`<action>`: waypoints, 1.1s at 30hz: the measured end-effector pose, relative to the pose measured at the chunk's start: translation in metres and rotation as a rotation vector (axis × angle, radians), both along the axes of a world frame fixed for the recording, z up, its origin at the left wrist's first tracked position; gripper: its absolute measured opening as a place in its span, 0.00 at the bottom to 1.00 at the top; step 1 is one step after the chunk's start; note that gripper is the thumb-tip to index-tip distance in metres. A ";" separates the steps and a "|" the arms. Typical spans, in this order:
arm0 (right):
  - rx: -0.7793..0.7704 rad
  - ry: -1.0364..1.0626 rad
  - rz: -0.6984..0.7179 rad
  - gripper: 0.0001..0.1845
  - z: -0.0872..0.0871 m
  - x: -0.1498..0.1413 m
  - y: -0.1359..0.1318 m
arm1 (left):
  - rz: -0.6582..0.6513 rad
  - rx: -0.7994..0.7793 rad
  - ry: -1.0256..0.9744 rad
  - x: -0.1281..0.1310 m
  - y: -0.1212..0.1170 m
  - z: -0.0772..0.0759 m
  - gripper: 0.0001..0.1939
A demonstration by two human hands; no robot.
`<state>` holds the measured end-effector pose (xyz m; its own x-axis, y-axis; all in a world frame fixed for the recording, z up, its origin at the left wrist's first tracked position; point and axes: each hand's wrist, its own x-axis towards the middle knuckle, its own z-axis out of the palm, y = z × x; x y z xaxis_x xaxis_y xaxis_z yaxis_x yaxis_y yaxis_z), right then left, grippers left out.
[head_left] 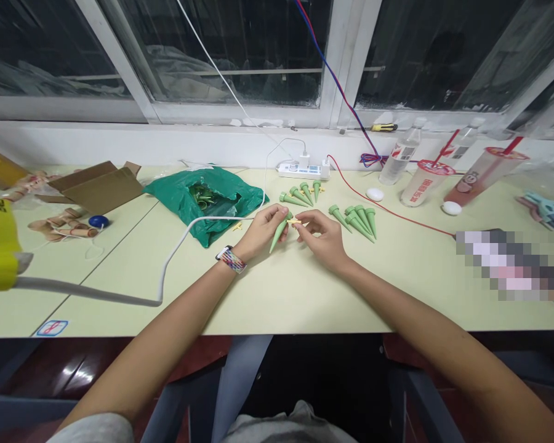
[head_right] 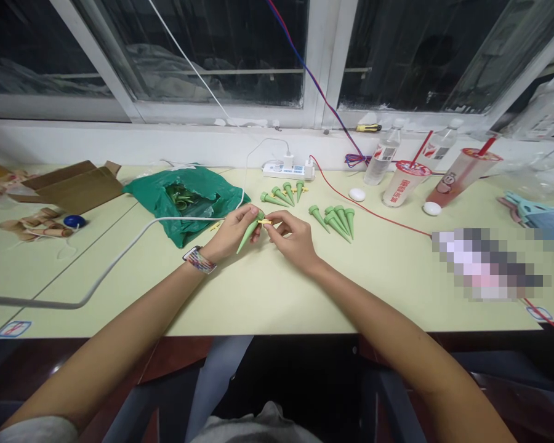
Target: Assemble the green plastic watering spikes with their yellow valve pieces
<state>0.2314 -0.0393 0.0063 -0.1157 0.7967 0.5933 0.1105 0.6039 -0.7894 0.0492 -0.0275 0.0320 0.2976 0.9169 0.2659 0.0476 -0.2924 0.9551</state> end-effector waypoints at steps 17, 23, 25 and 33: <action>0.344 -0.316 0.037 0.12 -0.001 0.014 0.004 | -0.007 -0.019 0.098 -0.002 -0.001 0.001 0.27; 0.366 -0.385 0.051 0.12 -0.001 0.017 0.006 | -0.026 -0.066 0.086 -0.002 -0.002 -0.003 0.26; 0.352 -0.395 0.065 0.13 0.000 0.018 0.005 | -0.050 -0.085 0.072 -0.001 -0.003 -0.007 0.26; 0.335 -0.393 0.158 0.11 0.013 0.023 0.004 | 0.038 0.029 0.118 0.003 -0.009 -0.011 0.28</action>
<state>0.2540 -0.0348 0.0198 -0.4829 0.5259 0.7002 0.2461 0.8489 -0.4678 0.0525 -0.0367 0.0213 0.2934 0.9207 0.2574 0.1706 -0.3153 0.9335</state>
